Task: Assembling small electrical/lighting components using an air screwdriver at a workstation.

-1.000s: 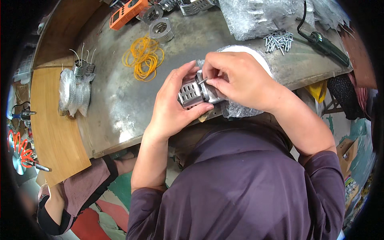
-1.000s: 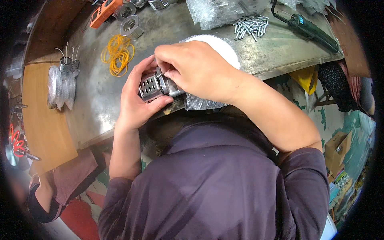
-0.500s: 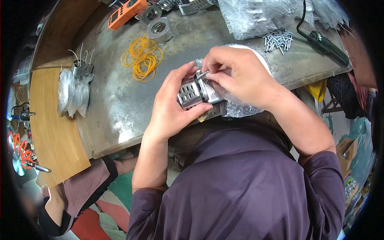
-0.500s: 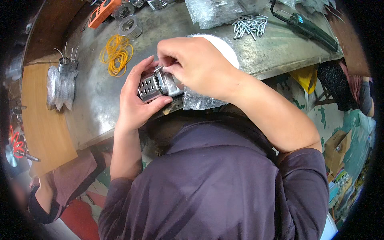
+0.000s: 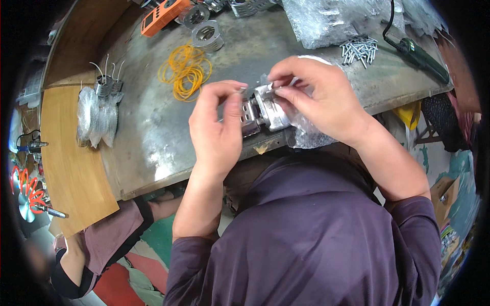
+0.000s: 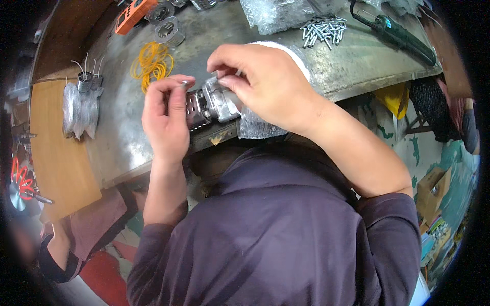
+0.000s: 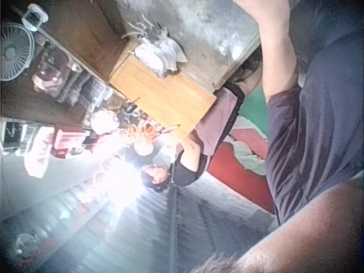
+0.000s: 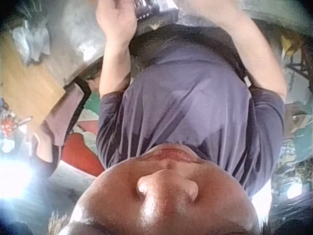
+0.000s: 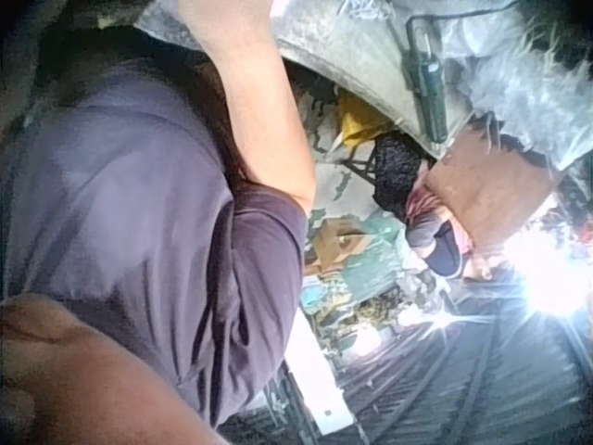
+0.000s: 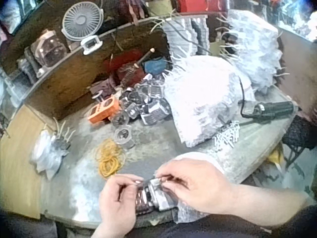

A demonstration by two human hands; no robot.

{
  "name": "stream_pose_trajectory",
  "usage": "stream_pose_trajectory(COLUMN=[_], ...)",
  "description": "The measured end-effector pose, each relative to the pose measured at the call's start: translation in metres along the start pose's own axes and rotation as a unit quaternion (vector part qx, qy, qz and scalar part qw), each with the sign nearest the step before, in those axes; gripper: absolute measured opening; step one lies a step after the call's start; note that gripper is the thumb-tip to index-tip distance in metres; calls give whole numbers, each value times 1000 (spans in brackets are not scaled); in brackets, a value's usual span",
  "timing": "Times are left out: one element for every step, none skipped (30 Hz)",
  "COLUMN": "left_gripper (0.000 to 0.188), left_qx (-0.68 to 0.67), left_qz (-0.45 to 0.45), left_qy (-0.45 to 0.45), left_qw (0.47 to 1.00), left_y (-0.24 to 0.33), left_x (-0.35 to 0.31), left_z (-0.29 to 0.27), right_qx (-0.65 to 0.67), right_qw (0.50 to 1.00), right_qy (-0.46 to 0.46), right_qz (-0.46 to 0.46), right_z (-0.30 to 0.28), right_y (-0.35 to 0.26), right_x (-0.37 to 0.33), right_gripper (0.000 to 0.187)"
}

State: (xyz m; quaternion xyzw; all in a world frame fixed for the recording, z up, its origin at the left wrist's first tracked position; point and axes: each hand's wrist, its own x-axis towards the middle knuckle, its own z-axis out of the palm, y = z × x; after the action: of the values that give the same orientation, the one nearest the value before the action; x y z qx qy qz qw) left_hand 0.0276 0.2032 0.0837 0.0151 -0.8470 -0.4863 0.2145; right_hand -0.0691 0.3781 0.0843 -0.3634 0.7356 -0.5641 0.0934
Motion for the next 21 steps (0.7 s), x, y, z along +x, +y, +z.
stream_pose_trajectory(left_gripper=[6,6,8,12,13,13,12,12,12,11,11,11,11,11,11,10,10,10,11,11,11], left_qx=[-115,-115,-147,-181,-159,-160,-144,-127,-128,-145,-162,-162,-160,-157,-157,-151,-145,-145,-149,-153,-154], left_qz=[-91,-92,-80,-67,-56,-55,-50,-45,-45,-57,-70,-69,-70,-70,-69,-66,-62,-62,-62,-62,-62], left_qy=[29,27,8,-11,-18,-19,-7,6,6,0,-5,-5,-5,-4,-3,-1,1,2,6,11,11], left_qw=[989,989,986,981,986,985,988,991,991,988,984,984,985,985,985,986,987,988,987,986,986], left_y=[-1,-4,-9,-13,-15,-15,-14,-14,-14,-15,-16,-16,-16,-16,-15,-14,-14,-14,-13,-13,-11], left_x=[-3,-5,-6,-6,-6,-6,-6,-5,-6,-7,-7,-8,-9,-10,-10,-10,-11,-10,-10,-10,-9], left_z=[1,3,6,9,11,12,13,14,14,13,13,13,14,14,14,14,14,15,15,16,16], right_qx=[-84,-83,-109,-137,-108,-109,-79,-49,-49,-28,-8,-8,8,23,23,-17,-57,-57,-44,-31,-31], right_qw=[991,991,987,981,986,986,992,997,997,999,1000,1000,1000,999,999,998,994,994,996,997,997], right_qy=[18,19,13,8,-1,0,-4,-9,-8,-11,-14,-14,-22,-30,-31,-39,-48,-48,-49,-51,-50], right_qz=[-101,-99,-118,-138,-129,-128,-98,-67,-67,-42,-18,-18,-8,2,1,-38,-76,-77,-65,-54,-53], right_z=[1,1,2,3,4,5,6,6,6,6,5,5,4,4,3,3,4,5,7,9,9], right_y=[5,4,2,1,0,-1,-2,-2,-2,-1,-1,0,0,0,0,1,2,2,1,0,0], right_x=[0,-2,-2,-1,-1,0,1,1,1,0,0,1,3,3,3,3,3,3,4,4,5], right_gripper=[23,23,26,29,31,31,31,31,31,31,31,31,31,31,31,31,32,32,34,36,36])
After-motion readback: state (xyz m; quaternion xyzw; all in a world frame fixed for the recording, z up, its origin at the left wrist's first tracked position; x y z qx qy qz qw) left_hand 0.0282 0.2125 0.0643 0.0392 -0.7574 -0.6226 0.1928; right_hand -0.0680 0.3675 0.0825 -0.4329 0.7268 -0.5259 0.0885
